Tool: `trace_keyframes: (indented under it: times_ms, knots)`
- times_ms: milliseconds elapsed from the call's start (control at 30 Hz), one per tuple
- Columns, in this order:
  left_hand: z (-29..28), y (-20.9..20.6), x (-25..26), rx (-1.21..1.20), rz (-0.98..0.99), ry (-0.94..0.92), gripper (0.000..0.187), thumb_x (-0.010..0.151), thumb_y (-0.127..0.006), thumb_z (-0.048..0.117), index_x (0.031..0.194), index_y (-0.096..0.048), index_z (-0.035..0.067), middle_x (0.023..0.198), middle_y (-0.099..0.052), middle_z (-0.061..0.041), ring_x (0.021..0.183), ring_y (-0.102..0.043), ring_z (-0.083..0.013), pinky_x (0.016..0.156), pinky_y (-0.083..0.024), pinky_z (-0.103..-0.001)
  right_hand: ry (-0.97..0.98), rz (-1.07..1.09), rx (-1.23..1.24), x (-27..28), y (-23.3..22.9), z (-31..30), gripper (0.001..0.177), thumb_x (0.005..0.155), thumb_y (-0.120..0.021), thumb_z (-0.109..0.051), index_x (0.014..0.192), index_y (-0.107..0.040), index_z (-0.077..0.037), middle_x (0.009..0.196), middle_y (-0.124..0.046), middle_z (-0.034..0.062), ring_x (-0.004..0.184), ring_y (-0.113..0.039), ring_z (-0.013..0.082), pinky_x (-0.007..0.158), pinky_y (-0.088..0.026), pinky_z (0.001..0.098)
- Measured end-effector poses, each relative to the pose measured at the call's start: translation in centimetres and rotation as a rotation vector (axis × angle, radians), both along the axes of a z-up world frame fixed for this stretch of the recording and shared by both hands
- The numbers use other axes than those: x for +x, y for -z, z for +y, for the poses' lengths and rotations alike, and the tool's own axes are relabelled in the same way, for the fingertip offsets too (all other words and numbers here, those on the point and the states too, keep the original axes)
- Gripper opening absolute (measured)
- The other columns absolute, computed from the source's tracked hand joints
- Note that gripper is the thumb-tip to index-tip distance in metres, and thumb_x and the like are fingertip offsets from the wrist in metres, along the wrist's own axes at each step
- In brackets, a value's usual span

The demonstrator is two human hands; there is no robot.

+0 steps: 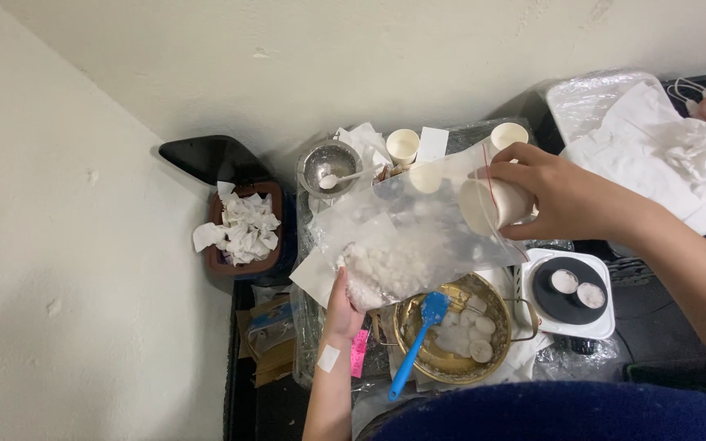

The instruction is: The recorder is preparing materials for candle making, including organizing wicks in small containers and pouring wax flakes into a cup.

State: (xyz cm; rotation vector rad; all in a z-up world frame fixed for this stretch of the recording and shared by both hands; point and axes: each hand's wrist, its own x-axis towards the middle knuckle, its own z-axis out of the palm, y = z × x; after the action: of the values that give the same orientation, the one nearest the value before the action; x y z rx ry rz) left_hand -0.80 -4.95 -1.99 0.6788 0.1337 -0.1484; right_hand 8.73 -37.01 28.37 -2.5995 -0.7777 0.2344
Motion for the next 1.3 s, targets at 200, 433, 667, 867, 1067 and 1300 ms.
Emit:
trace_keyframes:
  times_ms: [200,433,667,867,1067,1300]
  knots:
    - [-1.0,0.5,0.1,-0.041,0.009,0.034,0.069,0.102,-0.049,0.050,0.153,-0.040,0.004,0.148,-0.055,-0.014,0.137,-0.053,-0.0281,0.115,-0.042,-0.045,0.024,-0.145,-0.167,-2.0,-1.9,0.8,0.078,0.058,-0.096,-0.025,0.131,-0.069,-0.027,0.134,-0.057,0.0033,0.087,-0.073,0.0268,0.072,-0.060,0.0417]
    - [-2.6,-1.1,-0.3,-0.102,-0.025,0.055,0.067,0.103,-0.048,0.050,0.155,-0.039,0.008,0.150,-0.053,-0.013,0.137,-0.053,-0.0285,0.115,-0.042,-0.047,-0.002,-0.235,-0.226,-3.4,-0.5,0.1,0.078,0.068,-0.084,-0.021,0.142,-0.058,-0.020,0.143,-0.054,0.0061,0.092,-0.073,0.0238,0.066,-0.060,0.0362]
    - [-3.4,0.2,-0.4,-0.130,-0.048,0.067,0.066,0.106,-0.047,0.048,0.160,-0.035,0.010,0.152,-0.050,-0.014,0.137,-0.051,-0.0294,0.115,-0.041,-0.048,-0.106,-0.349,-0.152,-3.1,-2.3,-0.3,0.075,0.063,-0.089,-0.036,0.133,-0.064,-0.021,0.125,-0.056,0.0042,0.098,-0.071,0.0278,0.075,-0.059,0.0376]
    - [-4.8,-3.1,-0.7,-0.156,-0.049,0.121,0.064,0.104,-0.045,0.046,0.159,-0.033,0.013,0.156,-0.048,-0.010,0.141,-0.050,-0.0273,0.117,-0.041,-0.045,-0.001,-0.031,-0.164,-4.3,-4.2,1.4,0.077,0.065,-0.091,-0.031,0.137,-0.064,-0.026,0.130,-0.055,0.0040,0.091,-0.074,0.0239,0.075,-0.060,0.0377]
    - [-4.8,-1.2,-0.6,-0.255,-0.007,0.175,0.065,0.108,-0.043,0.047,0.159,-0.035,0.007,0.157,-0.047,-0.013,0.142,-0.049,-0.0293,0.119,-0.040,-0.047,0.050,-0.063,-0.102,-4.5,-4.8,1.9,0.080,0.063,-0.093,-0.044,0.132,-0.063,-0.017,0.117,-0.063,0.0046,0.086,-0.075,0.0247,0.072,-0.062,0.0373]
    - [-4.8,-3.0,-0.7,-0.250,-0.022,0.192,0.067,0.106,-0.044,0.049,0.157,-0.035,0.008,0.157,-0.046,-0.014,0.143,-0.047,-0.0307,0.118,-0.040,-0.049,-0.124,-0.384,0.059,-4.7,-4.0,1.7,0.052,0.071,-0.088,-0.034,0.111,-0.068,-0.009,0.107,-0.069,0.0084,0.099,-0.069,0.0320,0.079,-0.058,0.0425]
